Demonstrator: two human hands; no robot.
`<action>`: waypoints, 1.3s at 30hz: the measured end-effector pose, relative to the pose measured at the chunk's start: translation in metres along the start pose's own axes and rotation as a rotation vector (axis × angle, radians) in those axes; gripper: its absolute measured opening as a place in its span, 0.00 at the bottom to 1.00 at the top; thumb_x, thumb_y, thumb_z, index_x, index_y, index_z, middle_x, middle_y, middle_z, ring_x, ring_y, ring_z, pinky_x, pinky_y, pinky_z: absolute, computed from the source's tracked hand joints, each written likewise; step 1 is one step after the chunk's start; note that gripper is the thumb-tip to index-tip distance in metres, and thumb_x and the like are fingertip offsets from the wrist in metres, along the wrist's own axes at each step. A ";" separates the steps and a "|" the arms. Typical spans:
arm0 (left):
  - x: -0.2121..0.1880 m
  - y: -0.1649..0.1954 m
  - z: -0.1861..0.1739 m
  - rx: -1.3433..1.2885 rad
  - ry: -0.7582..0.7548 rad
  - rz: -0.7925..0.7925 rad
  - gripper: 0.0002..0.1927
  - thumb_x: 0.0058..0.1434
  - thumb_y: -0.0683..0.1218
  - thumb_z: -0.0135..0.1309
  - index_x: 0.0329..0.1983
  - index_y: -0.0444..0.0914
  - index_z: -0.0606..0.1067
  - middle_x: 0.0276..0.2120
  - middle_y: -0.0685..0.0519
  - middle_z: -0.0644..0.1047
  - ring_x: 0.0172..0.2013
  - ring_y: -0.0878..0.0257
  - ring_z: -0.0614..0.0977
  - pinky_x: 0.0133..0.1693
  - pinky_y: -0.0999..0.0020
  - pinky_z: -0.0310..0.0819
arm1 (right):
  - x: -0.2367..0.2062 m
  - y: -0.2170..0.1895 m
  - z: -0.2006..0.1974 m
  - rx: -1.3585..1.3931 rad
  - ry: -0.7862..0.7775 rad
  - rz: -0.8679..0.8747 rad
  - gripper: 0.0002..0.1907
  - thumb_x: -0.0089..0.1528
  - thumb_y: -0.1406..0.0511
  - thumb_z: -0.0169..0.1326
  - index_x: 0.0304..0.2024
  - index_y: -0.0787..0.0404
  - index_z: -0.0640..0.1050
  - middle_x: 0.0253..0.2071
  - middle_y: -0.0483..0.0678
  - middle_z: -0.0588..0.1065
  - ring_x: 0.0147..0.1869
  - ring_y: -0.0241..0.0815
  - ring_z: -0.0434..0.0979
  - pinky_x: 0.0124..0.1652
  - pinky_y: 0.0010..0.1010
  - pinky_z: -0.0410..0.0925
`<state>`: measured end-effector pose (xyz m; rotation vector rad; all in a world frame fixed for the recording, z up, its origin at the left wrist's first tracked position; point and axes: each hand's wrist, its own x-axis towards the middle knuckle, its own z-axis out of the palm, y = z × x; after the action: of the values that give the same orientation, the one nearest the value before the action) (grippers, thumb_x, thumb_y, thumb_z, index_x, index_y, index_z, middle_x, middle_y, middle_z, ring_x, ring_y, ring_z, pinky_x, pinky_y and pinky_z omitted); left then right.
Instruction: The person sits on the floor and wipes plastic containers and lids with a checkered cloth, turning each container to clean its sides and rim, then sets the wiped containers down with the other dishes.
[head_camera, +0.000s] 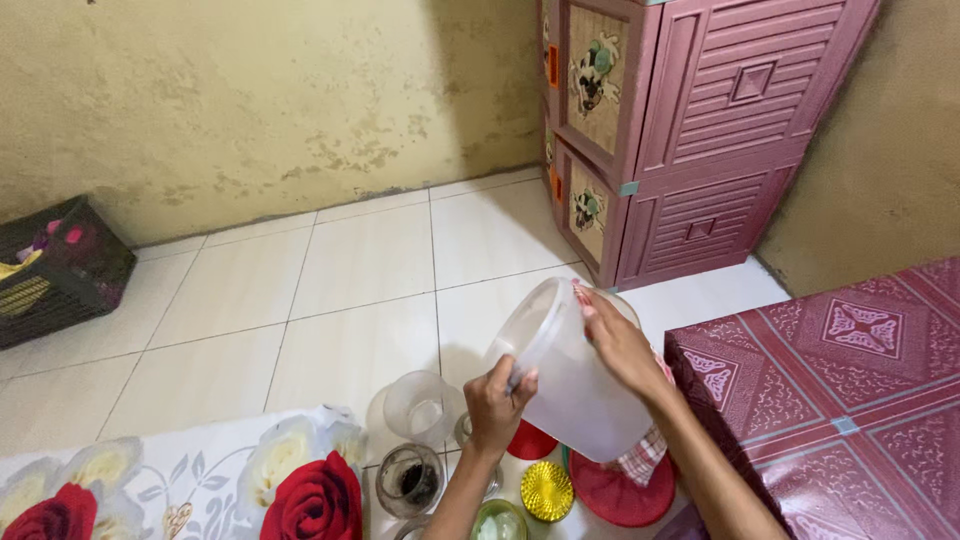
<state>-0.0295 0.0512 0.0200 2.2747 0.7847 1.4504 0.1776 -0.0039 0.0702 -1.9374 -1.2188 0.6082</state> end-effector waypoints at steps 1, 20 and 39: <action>0.001 -0.002 0.000 0.010 -0.010 -0.040 0.21 0.65 0.56 0.59 0.28 0.37 0.68 0.16 0.48 0.71 0.19 0.50 0.77 0.22 0.57 0.67 | -0.011 -0.004 0.013 -0.052 0.009 0.060 0.31 0.70 0.53 0.26 0.75 0.46 0.56 0.77 0.47 0.56 0.79 0.51 0.55 0.71 0.46 0.51; 0.004 -0.013 -0.001 -0.139 0.046 -0.155 0.30 0.69 0.61 0.52 0.20 0.37 0.62 0.11 0.54 0.61 0.13 0.66 0.64 0.18 0.65 0.56 | -0.028 -0.045 0.018 -0.186 0.164 -0.228 0.31 0.72 0.56 0.30 0.73 0.65 0.55 0.74 0.60 0.57 0.75 0.57 0.58 0.71 0.49 0.51; -0.005 -0.034 -0.001 -0.705 0.238 -0.434 0.25 0.73 0.58 0.51 0.24 0.42 0.61 0.21 0.66 0.56 0.24 0.76 0.56 0.25 0.75 0.48 | 0.002 0.063 -0.017 1.115 -0.234 0.350 0.32 0.68 0.49 0.48 0.68 0.60 0.72 0.62 0.48 0.73 0.60 0.42 0.71 0.54 0.31 0.68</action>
<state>-0.0413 0.0753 -0.0012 1.3373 0.6374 1.4868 0.2249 -0.0247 0.0302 -1.1082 -0.4289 1.3635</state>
